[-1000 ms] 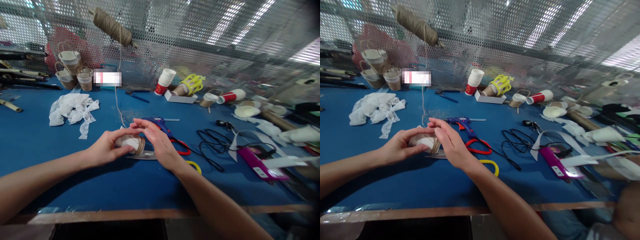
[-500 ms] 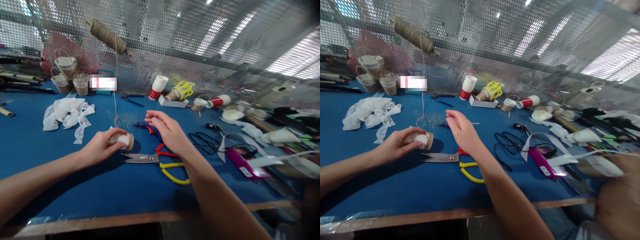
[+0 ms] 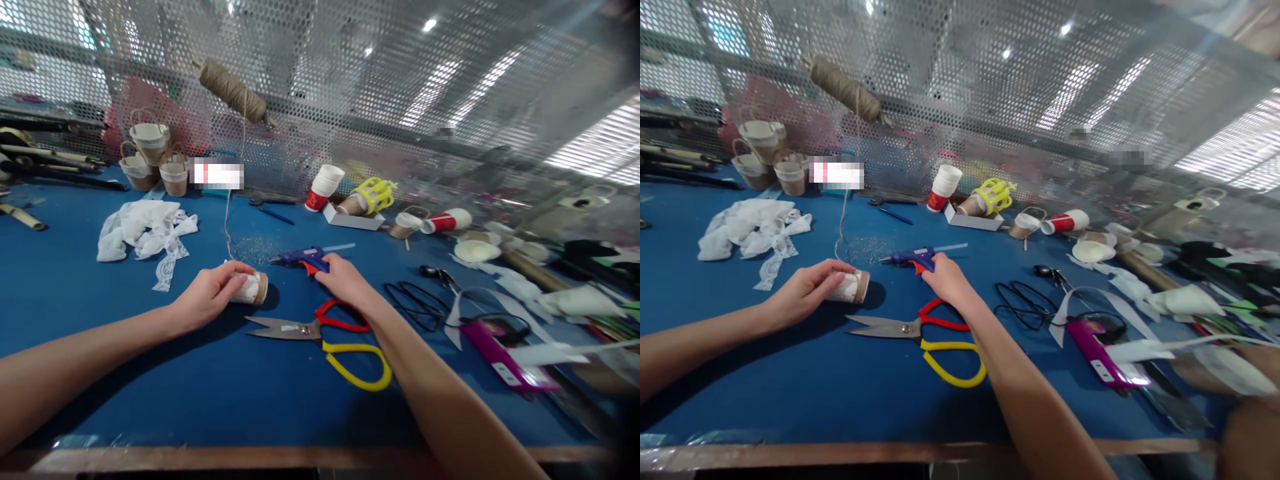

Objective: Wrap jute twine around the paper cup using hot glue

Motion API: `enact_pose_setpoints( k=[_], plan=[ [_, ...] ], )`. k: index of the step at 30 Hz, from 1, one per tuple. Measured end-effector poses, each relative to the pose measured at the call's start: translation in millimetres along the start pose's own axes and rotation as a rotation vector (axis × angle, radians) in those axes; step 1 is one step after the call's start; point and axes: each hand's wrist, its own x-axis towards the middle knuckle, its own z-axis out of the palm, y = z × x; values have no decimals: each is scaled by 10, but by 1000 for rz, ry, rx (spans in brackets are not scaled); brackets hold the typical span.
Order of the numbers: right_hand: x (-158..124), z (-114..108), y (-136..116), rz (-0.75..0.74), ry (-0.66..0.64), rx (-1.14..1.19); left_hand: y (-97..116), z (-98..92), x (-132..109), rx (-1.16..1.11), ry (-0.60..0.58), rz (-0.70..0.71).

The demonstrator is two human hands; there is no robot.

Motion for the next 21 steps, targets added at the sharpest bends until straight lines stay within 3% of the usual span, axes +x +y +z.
enact_pose_setpoints(
  k=[4,7,9,13,21],
  plan=[
    [-152,-253,-176,1,-73,163,25,11,-11,47,-10,9],
    [-330,-388,-294,-27,-252,469,27,15,-11,72,-7,41],
    [-447,-415,-342,3,-335,535,18,15,-11,81,-7,55],
    [-601,-374,-378,31,-391,517,3,12,-21,105,-17,52],
    [-628,-381,-316,-74,-393,449,14,-7,-16,115,-28,37]
  ],
)
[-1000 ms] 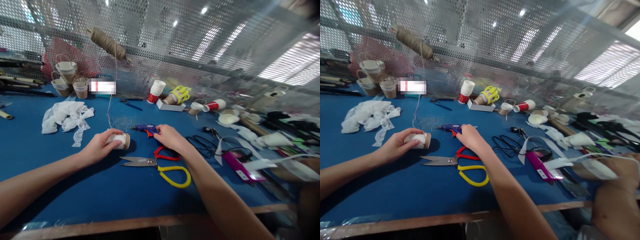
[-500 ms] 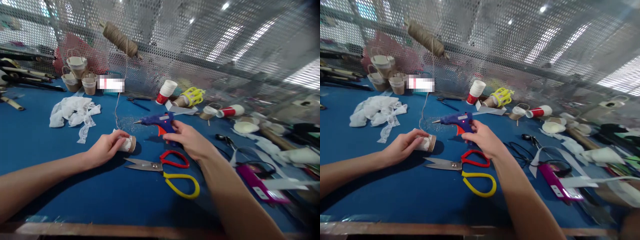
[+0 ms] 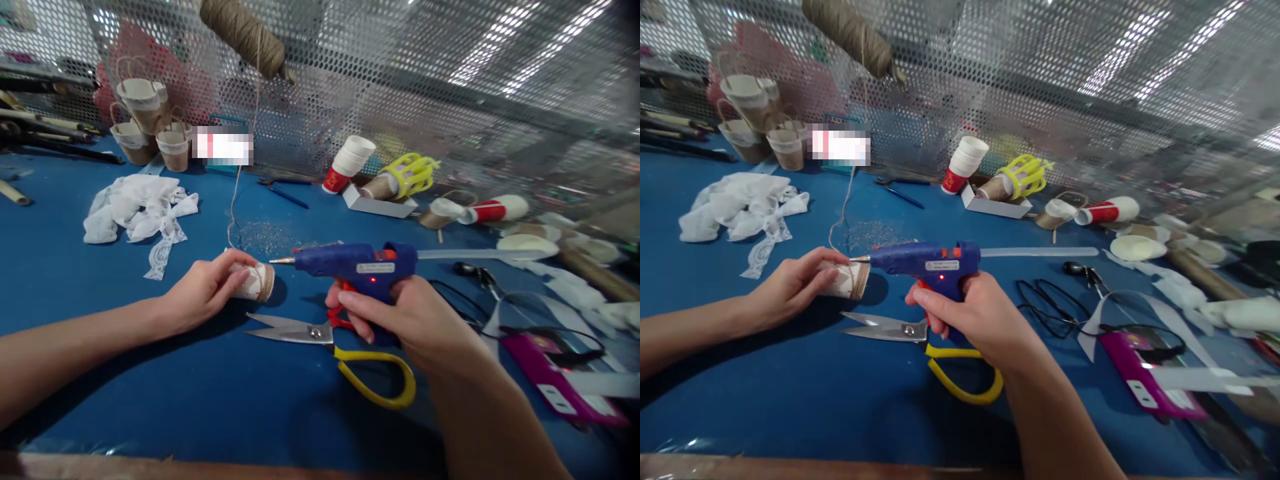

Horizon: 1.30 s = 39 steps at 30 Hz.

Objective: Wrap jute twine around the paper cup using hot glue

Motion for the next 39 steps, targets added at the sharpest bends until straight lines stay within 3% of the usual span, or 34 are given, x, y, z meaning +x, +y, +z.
enact_pose_setpoints(
  k=[3,13,18,24,26,32,39],
  plan=[
    [-23,30,-12,-38,87,-206,-13,-9,-1,-25,-9,0],
    [-106,95,163,-752,217,-1111,-14,-12,2,-44,-17,10],
    [-112,114,197,-828,222,-1333,-10,-12,4,-22,-6,8],
    [-115,152,238,-894,310,-1324,-24,-11,-5,-16,-10,18],
    [-117,171,210,-858,319,-1240,-26,-10,-4,-7,-10,13],
    [-117,222,99,-442,258,-774,-20,-1,3,3,2,8],
    [-150,211,53,-333,194,-575,-23,4,-2,21,19,17]
  ],
)
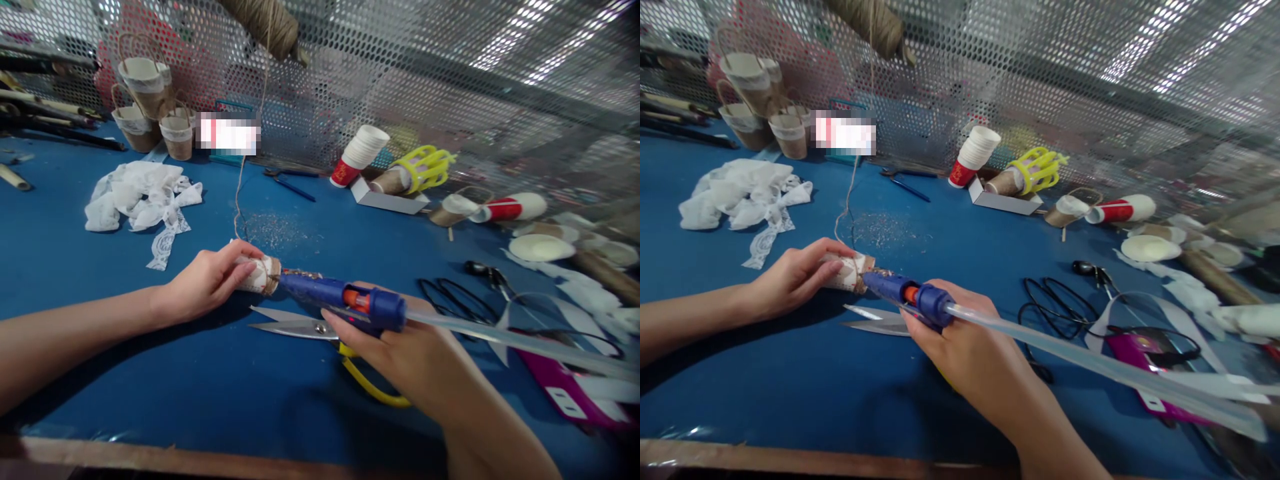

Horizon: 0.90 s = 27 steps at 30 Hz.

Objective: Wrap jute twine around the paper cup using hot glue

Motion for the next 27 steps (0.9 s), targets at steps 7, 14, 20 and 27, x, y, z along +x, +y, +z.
enact_pose_setpoints(
  k=[7,14,20,27],
  plan=[
    [0,-49,-39,38,-44,58,-2,-3,8,20,-4,1],
    [-25,1,24,49,-7,38,-9,4,5,3,-2,10],
    [-10,34,38,61,32,21,-3,-1,5,-18,-8,15],
    [70,36,-26,49,70,-37,3,-5,4,-15,-1,41]
  ],
)
